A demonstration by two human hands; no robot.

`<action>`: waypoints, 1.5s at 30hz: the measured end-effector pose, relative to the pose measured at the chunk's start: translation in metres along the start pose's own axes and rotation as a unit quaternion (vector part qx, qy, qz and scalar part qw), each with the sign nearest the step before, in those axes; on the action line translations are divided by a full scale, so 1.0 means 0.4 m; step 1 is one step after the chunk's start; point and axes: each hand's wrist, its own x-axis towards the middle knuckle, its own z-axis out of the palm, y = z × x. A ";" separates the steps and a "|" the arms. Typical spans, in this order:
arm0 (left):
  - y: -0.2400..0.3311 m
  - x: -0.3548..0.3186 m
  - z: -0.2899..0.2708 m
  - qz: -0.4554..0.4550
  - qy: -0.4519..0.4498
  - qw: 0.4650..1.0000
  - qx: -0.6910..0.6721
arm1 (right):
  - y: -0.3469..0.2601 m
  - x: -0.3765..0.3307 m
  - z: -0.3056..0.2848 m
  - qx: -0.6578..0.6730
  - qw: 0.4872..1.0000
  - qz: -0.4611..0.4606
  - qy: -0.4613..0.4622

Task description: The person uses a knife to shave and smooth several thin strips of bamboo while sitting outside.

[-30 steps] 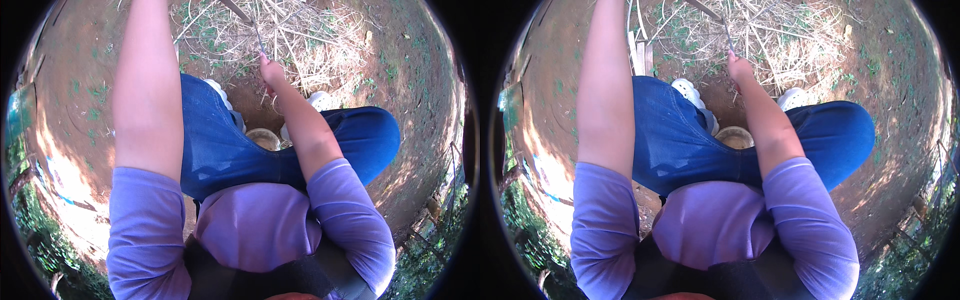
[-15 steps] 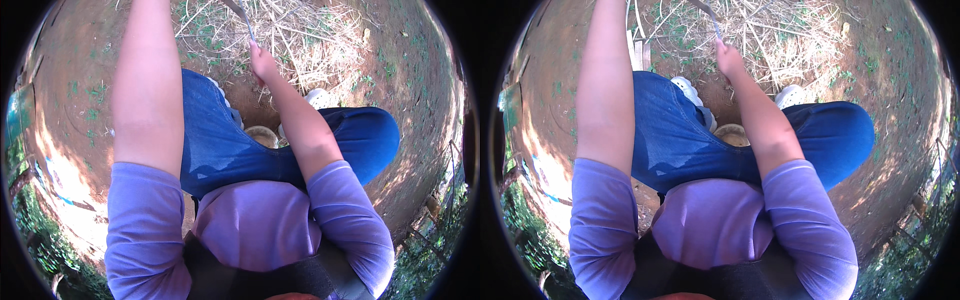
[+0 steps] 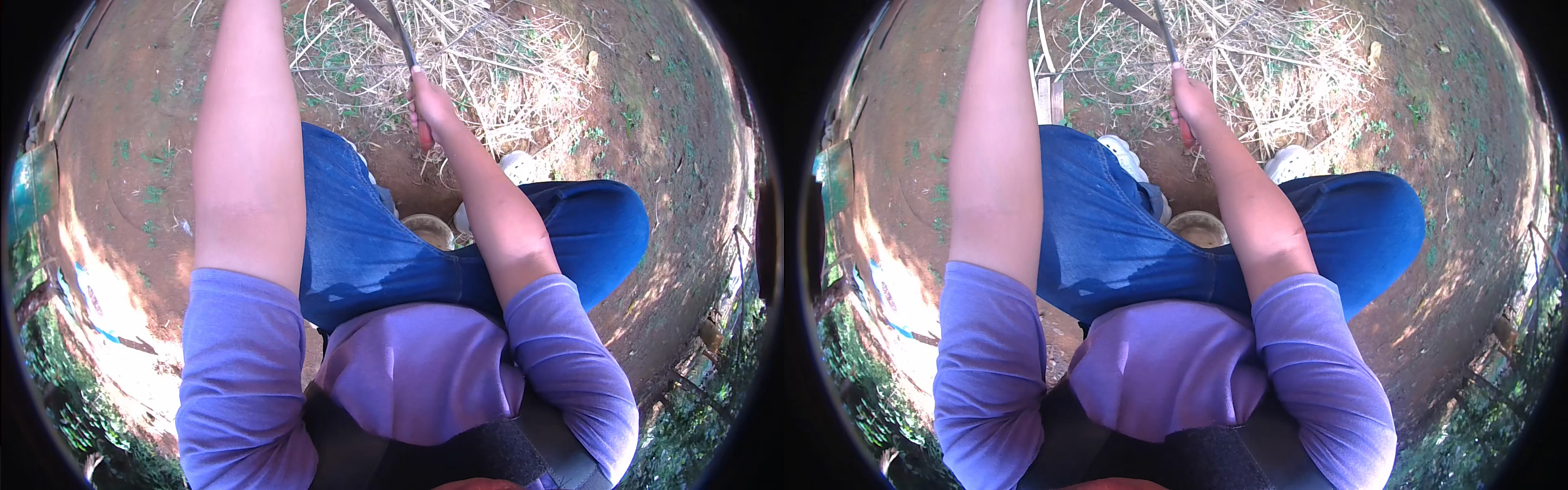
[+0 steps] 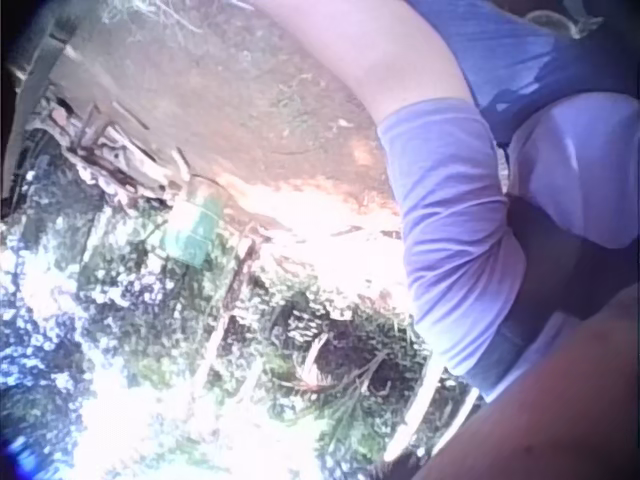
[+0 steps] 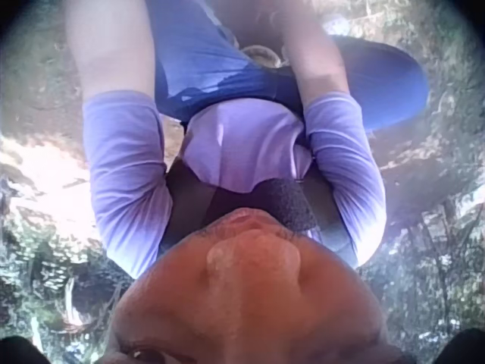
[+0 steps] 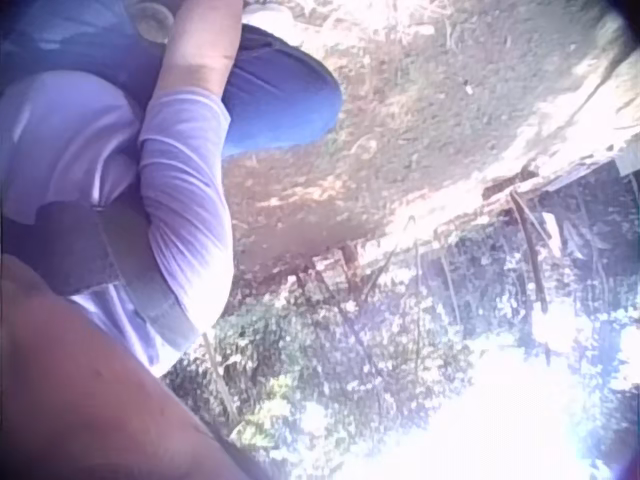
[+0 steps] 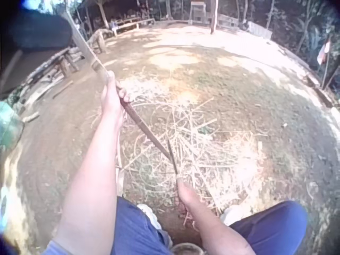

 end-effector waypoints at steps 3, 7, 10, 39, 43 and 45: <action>-0.053 -0.062 0.084 0.031 0.011 0.999 0.036 | 0.023 0.013 -0.013 -0.095 0.991 -0.088 0.044; -0.021 -0.156 0.142 0.049 0.007 0.995 0.091 | 0.192 0.130 -0.136 -0.226 0.967 0.098 0.069; -0.011 -0.134 0.126 0.061 0.012 0.994 0.086 | 0.145 0.106 -0.163 -0.104 0.985 0.131 0.035; 0.004 -0.227 0.316 -0.064 -0.167 0.959 0.222 | -0.422 -0.436 -0.454 -0.004 0.946 -0.291 0.145; -0.010 -0.251 0.357 -0.070 -0.177 0.954 0.232 | -0.425 -0.455 -0.450 0.051 0.930 -0.329 0.155; -0.015 -0.261 0.371 -0.066 -0.197 0.950 0.232 | -0.426 -0.472 -0.453 0.068 0.931 -0.322 0.156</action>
